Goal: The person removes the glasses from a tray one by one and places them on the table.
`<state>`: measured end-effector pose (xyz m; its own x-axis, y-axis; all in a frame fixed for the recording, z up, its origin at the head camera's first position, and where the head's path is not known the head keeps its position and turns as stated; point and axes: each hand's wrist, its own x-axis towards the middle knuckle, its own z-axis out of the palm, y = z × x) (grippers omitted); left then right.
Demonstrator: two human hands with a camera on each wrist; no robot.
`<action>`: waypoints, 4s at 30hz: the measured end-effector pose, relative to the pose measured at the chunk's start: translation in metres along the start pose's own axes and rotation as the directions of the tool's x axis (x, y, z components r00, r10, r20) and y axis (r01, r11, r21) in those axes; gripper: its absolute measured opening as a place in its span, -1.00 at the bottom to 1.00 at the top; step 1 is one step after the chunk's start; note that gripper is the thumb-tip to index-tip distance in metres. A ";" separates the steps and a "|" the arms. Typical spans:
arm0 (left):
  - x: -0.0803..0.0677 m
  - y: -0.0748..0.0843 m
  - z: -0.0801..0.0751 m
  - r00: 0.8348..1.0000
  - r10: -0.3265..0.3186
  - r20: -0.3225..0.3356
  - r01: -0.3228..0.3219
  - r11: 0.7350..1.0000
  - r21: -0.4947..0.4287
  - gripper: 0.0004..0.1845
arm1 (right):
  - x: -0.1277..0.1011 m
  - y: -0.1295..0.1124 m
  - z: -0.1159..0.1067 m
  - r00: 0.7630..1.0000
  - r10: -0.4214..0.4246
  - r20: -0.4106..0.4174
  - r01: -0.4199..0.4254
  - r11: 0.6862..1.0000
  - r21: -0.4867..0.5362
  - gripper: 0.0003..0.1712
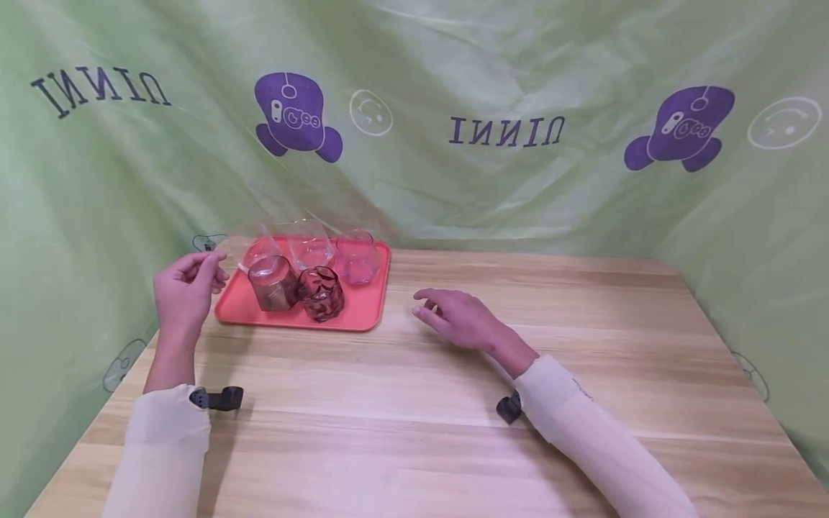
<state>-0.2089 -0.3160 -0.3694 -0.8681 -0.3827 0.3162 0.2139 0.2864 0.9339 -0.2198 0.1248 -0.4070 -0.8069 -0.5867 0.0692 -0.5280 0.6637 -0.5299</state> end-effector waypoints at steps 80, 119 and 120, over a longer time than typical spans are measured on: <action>0.037 -0.070 -0.014 0.929 -0.328 0.170 0.168 0.785 0.596 -0.60 | 0.099 -0.028 0.048 0.917 0.380 -0.124 -0.346 0.910 0.228 -0.82; 0.018 -0.048 0.006 0.852 -0.301 0.427 -0.001 0.816 0.578 -0.66 | 0.056 -0.009 0.019 0.929 0.368 0.046 -0.360 0.866 0.348 -0.92; 0.017 -0.047 0.007 0.850 -0.297 0.436 -0.009 0.818 0.575 -0.67 | 0.054 -0.008 0.018 0.930 0.364 0.048 -0.357 0.867 0.348 -0.92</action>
<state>-0.2369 -0.3293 -0.4093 -0.9963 -0.0272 -0.0813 -0.0746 0.7429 0.6653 -0.2544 0.0800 -0.4143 -0.9300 -0.3266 -0.1688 -0.0776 0.6232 -0.7782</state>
